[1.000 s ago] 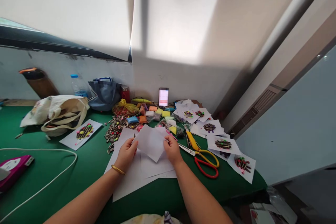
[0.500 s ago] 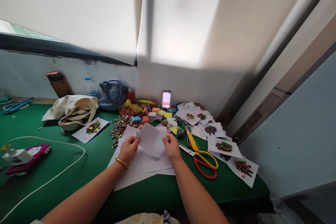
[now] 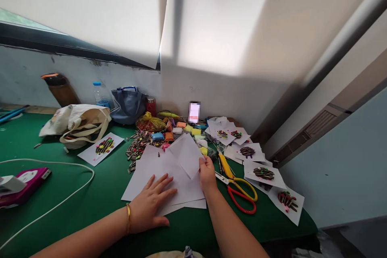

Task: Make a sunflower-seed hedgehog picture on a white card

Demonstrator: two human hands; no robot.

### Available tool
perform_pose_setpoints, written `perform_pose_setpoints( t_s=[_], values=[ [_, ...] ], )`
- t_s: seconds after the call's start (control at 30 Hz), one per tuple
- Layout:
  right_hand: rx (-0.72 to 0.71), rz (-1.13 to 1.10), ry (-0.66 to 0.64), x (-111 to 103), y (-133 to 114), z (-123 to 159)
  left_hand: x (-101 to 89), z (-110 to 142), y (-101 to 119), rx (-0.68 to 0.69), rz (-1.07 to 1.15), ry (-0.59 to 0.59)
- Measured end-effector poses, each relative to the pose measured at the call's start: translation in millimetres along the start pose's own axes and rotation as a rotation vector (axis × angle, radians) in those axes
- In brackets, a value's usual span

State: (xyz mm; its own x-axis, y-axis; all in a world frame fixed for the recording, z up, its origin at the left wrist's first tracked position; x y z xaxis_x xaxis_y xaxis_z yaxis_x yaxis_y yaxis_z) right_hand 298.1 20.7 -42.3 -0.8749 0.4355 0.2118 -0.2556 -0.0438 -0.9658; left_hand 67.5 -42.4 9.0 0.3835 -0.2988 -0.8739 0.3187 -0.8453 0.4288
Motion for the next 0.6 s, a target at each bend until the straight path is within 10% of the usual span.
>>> perform_pose_setpoints(
  t_s=[0.37, 0.6],
  values=[
    [0.113, 0.151, -0.322, 17, -4, 22, -8.8, -7, -29, 0.006, -0.167, -0.011],
    [0.216, -0.281, -0.148, -1, -2, 15, -15.7, -45, -46, 0.317, -0.446, -0.021]
  ],
)
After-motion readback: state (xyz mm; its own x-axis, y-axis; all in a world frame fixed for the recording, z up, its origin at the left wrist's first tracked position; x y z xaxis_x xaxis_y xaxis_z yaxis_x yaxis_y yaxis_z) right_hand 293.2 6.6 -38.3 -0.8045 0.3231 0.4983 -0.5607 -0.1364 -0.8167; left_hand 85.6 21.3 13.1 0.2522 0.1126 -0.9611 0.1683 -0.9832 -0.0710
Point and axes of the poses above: each hand's wrist, its own z-axis away from the middle knuckle, its own x-axis out of the palm, y = z × x, the point moved 8 cm from there along -z, towards the middle knuckle, and after that the axes turned 10 degrees about x, right-handed, at the moved point
